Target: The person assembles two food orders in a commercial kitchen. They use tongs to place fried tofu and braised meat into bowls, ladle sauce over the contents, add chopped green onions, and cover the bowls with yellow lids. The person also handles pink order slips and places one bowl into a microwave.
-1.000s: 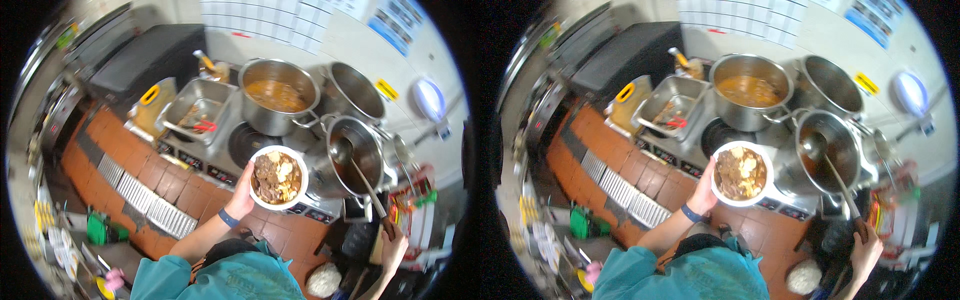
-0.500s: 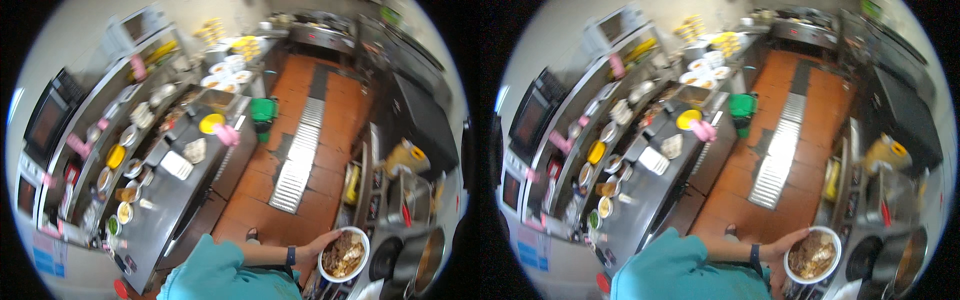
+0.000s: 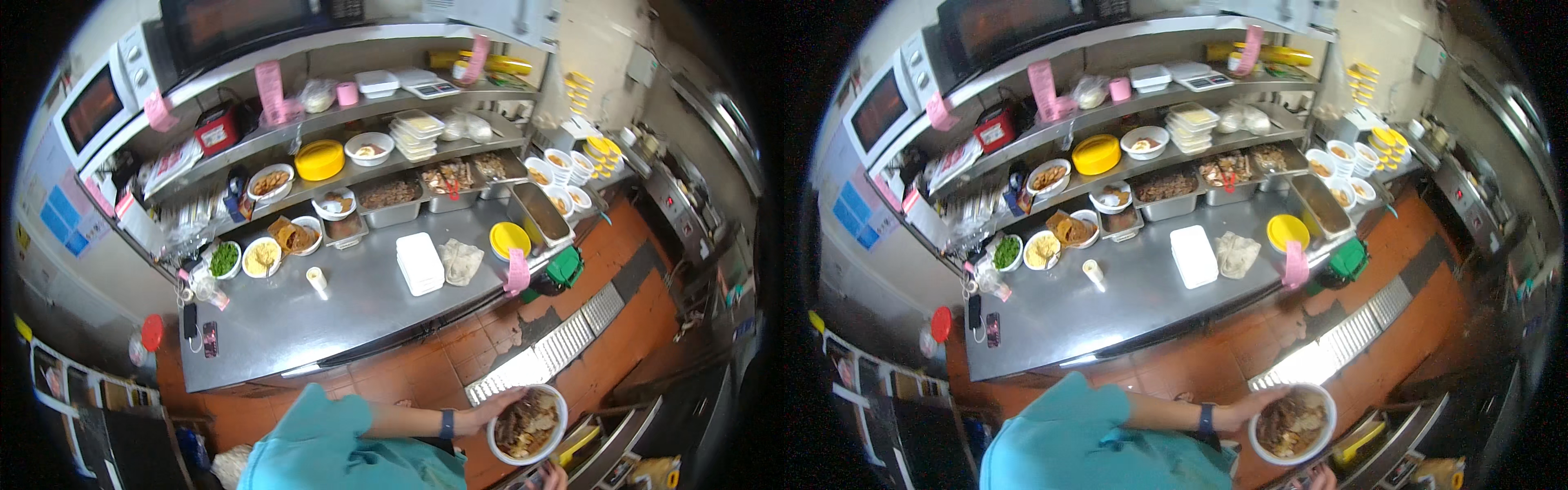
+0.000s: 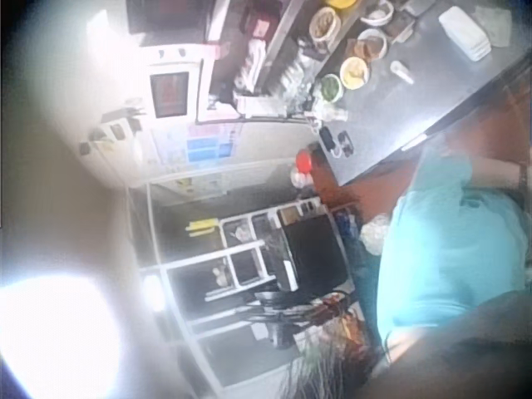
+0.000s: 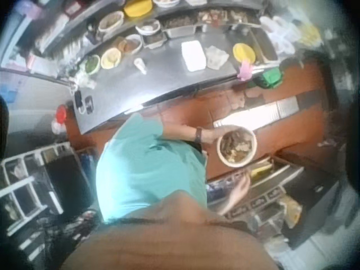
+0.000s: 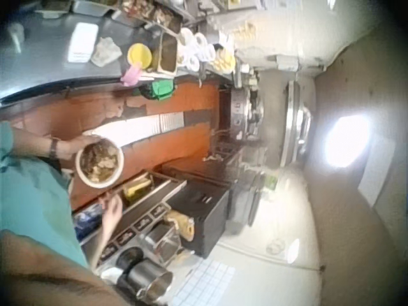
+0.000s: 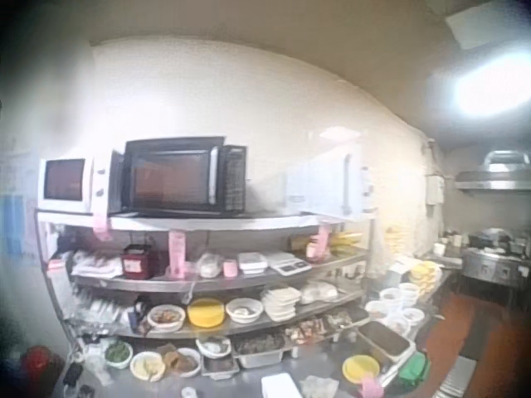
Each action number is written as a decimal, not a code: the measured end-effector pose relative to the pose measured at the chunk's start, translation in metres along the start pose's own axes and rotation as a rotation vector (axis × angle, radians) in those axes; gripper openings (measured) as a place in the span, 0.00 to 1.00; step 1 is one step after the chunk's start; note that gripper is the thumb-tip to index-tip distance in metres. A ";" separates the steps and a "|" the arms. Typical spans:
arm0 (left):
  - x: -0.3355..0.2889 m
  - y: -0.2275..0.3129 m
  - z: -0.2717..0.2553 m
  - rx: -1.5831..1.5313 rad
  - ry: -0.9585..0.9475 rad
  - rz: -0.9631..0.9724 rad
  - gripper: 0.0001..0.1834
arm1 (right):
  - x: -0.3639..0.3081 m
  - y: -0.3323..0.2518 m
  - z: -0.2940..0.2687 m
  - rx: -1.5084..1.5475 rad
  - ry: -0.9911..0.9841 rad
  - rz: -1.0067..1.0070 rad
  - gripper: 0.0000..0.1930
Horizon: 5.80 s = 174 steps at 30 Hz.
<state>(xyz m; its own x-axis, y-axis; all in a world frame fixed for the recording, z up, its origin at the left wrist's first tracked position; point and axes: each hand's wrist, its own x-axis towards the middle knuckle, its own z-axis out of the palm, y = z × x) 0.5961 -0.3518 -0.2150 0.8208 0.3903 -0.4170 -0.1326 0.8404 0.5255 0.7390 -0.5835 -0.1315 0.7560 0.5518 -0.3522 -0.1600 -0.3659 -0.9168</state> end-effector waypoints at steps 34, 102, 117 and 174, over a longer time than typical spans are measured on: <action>-0.388 0.010 -0.486 -0.408 1.502 0.747 0.24 | -0.039 0.211 0.733 -0.511 -1.591 0.146 0.04; -0.477 0.054 -0.592 -0.426 1.180 0.650 0.19 | -0.214 0.129 0.914 -0.807 -0.966 -1.264 0.19; -0.478 0.051 -0.587 -0.508 1.143 0.687 0.12 | -0.207 0.206 1.085 -1.239 -1.000 -1.760 0.22; -0.405 -0.030 -0.495 -0.620 1.403 0.793 0.16 | 0.098 -0.202 0.965 -0.907 -1.244 -1.812 0.12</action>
<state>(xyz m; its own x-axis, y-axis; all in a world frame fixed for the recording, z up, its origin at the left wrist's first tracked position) -0.0071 -0.3487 -0.4289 -0.5724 0.4691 -0.6726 -0.6871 0.1733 0.7056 0.2329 0.2681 -0.1632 -0.8746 0.4535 0.1715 0.4303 0.8891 -0.1563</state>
